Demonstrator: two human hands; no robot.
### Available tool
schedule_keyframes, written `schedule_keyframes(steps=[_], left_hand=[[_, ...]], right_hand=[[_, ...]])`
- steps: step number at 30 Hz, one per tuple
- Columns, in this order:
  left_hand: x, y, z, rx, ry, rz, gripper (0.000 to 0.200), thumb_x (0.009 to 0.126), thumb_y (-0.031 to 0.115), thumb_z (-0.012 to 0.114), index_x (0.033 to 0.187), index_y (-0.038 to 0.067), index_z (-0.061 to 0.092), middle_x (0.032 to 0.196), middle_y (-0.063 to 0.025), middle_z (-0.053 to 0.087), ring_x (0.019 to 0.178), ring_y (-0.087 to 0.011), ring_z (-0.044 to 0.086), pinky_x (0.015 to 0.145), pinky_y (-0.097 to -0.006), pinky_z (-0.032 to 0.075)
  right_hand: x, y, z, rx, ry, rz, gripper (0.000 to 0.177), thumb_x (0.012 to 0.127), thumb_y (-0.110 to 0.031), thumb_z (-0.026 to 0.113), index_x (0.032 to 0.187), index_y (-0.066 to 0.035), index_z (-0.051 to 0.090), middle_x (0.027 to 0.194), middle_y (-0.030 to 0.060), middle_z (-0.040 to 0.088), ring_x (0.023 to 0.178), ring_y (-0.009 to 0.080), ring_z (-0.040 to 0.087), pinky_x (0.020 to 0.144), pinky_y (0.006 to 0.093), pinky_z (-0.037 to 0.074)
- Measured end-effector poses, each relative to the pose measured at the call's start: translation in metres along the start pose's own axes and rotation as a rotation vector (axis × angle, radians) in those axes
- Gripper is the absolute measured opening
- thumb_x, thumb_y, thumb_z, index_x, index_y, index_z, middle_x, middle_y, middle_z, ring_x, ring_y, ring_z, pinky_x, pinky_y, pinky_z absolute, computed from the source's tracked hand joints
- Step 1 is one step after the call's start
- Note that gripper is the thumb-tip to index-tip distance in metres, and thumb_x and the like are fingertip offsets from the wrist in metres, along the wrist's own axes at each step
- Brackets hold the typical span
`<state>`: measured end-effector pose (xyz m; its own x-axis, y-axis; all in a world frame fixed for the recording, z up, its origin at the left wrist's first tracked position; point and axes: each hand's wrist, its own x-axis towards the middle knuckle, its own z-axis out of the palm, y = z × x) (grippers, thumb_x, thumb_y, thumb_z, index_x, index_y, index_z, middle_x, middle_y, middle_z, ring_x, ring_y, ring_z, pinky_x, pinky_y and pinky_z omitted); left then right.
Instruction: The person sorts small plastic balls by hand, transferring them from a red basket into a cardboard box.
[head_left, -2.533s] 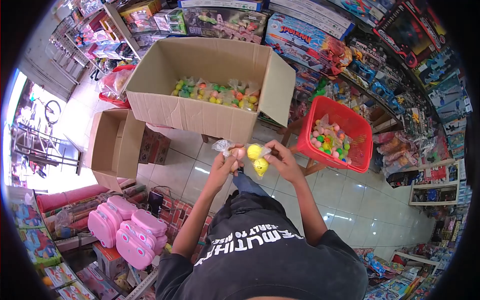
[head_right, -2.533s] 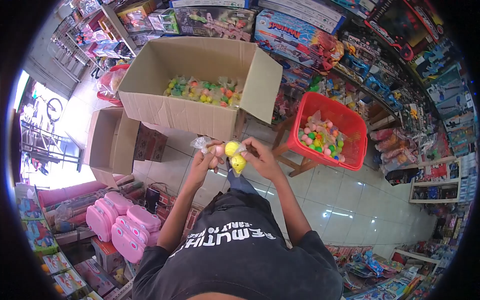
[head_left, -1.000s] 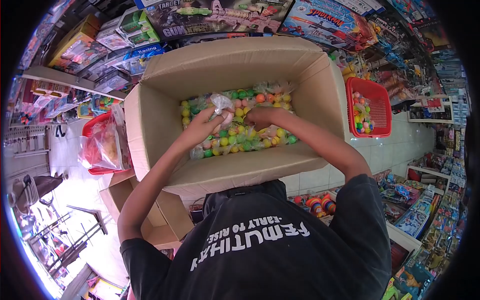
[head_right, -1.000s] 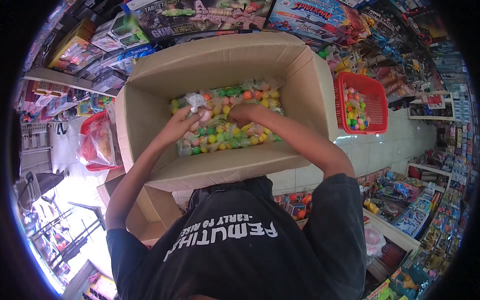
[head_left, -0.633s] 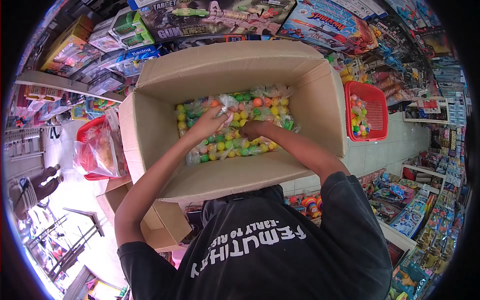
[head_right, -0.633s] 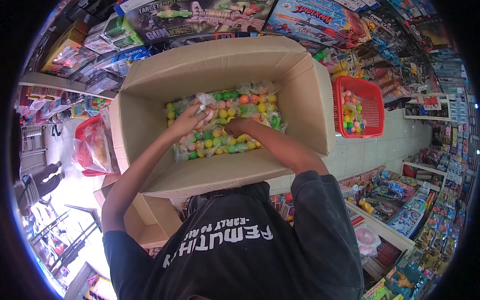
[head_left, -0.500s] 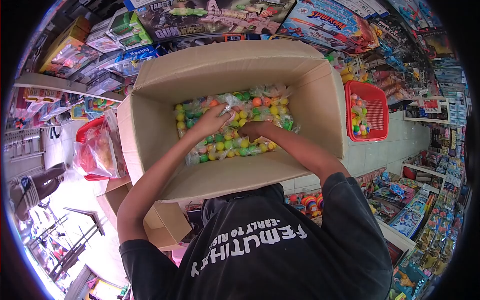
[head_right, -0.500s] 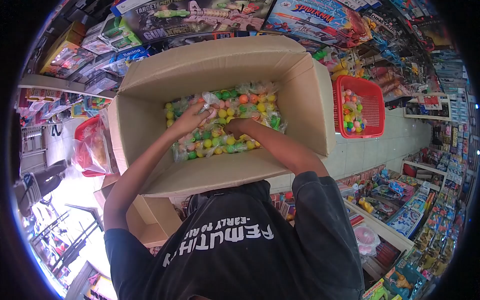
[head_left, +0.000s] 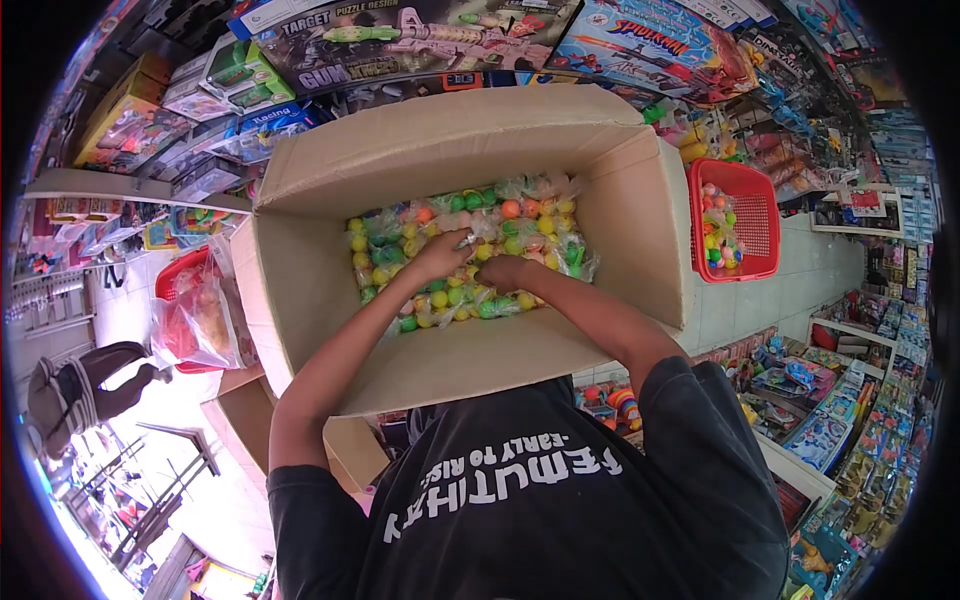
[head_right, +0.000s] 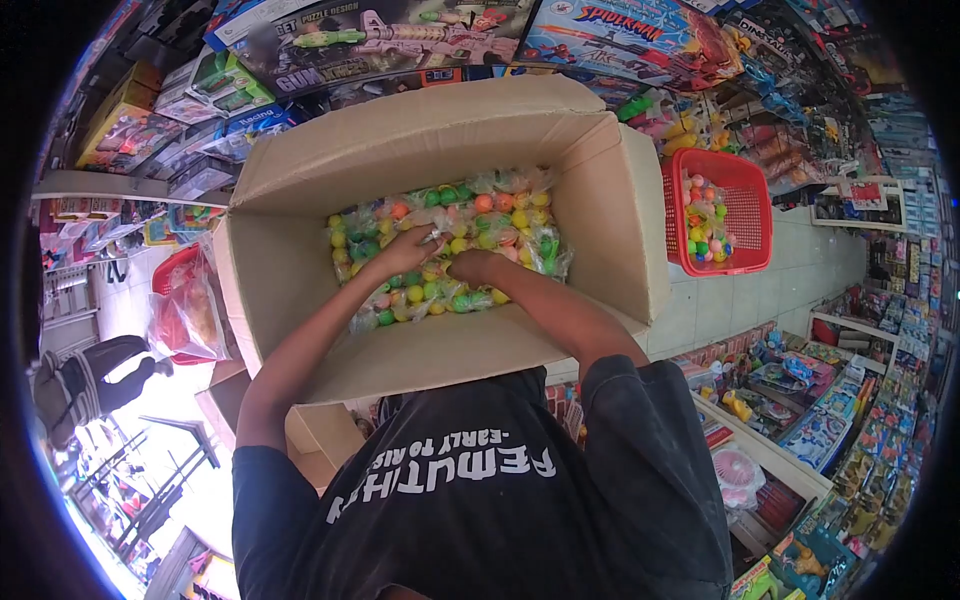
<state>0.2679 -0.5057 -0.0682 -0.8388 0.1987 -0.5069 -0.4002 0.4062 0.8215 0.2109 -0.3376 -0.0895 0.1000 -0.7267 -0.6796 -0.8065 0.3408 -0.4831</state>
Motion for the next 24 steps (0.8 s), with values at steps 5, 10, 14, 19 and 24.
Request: schedule_keyframes(steps=[5,10,14,19,24], left_hand=[[0.001,-0.006,0.004,0.081,0.013,0.078,0.041,0.085,0.029,0.052,0.118,0.005,0.049,0.103,-0.0165,0.058,0.091,-0.0221,0.057,0.073,-0.0319,0.046],[0.001,-0.004,0.005,-0.011,-0.043,-0.047,0.050,0.080,0.029,0.056,0.120,0.002,0.045,0.110,-0.0200,0.055,0.092,-0.0267,0.058,0.078,-0.0349,0.044],[0.005,-0.010,0.011,-0.077,-0.011,-0.056,0.055,0.080,0.022,0.058,0.126,0.002,0.037,0.112,-0.0135,0.052,0.086,-0.0182,0.058,0.063,-0.0291,0.050],[0.030,-0.039,0.020,-0.155,-0.079,-0.088,0.067,0.074,0.022,0.064,0.129,0.001,0.031,0.120,-0.0201,0.047,0.102,-0.0266,0.052,0.086,-0.0339,0.042],[0.041,-0.046,0.034,-0.050,-0.077,0.201,0.060,0.069,0.017,0.068,0.121,0.001,0.042,0.116,-0.0198,0.049,0.108,-0.0277,0.048,0.091,-0.0338,0.037]], right_hand=[[0.002,0.008,0.007,-0.007,0.075,-0.069,0.023,0.064,-0.010,0.067,0.081,-0.006,0.051,0.078,0.0102,0.058,0.078,0.0282,0.058,0.066,0.0394,0.045],[0.010,0.016,0.005,0.019,-0.079,-0.026,0.031,0.066,-0.014,0.067,0.094,-0.008,0.055,0.083,0.0093,0.060,0.080,0.0269,0.058,0.068,0.0386,0.045],[0.008,0.030,-0.005,0.217,-0.135,0.058,0.037,0.067,-0.015,0.066,0.102,-0.009,0.056,0.090,0.0075,0.061,0.081,0.0232,0.058,0.069,0.0349,0.046],[-0.013,0.039,-0.029,0.492,-0.049,0.118,0.035,0.067,-0.019,0.064,0.099,-0.006,0.059,0.087,0.0060,0.063,0.080,0.0187,0.058,0.068,0.0301,0.045],[-0.018,0.048,-0.038,0.531,-0.015,0.232,0.035,0.067,-0.023,0.065,0.096,-0.005,0.059,0.083,0.0086,0.063,0.076,0.0190,0.059,0.065,0.0314,0.045]])
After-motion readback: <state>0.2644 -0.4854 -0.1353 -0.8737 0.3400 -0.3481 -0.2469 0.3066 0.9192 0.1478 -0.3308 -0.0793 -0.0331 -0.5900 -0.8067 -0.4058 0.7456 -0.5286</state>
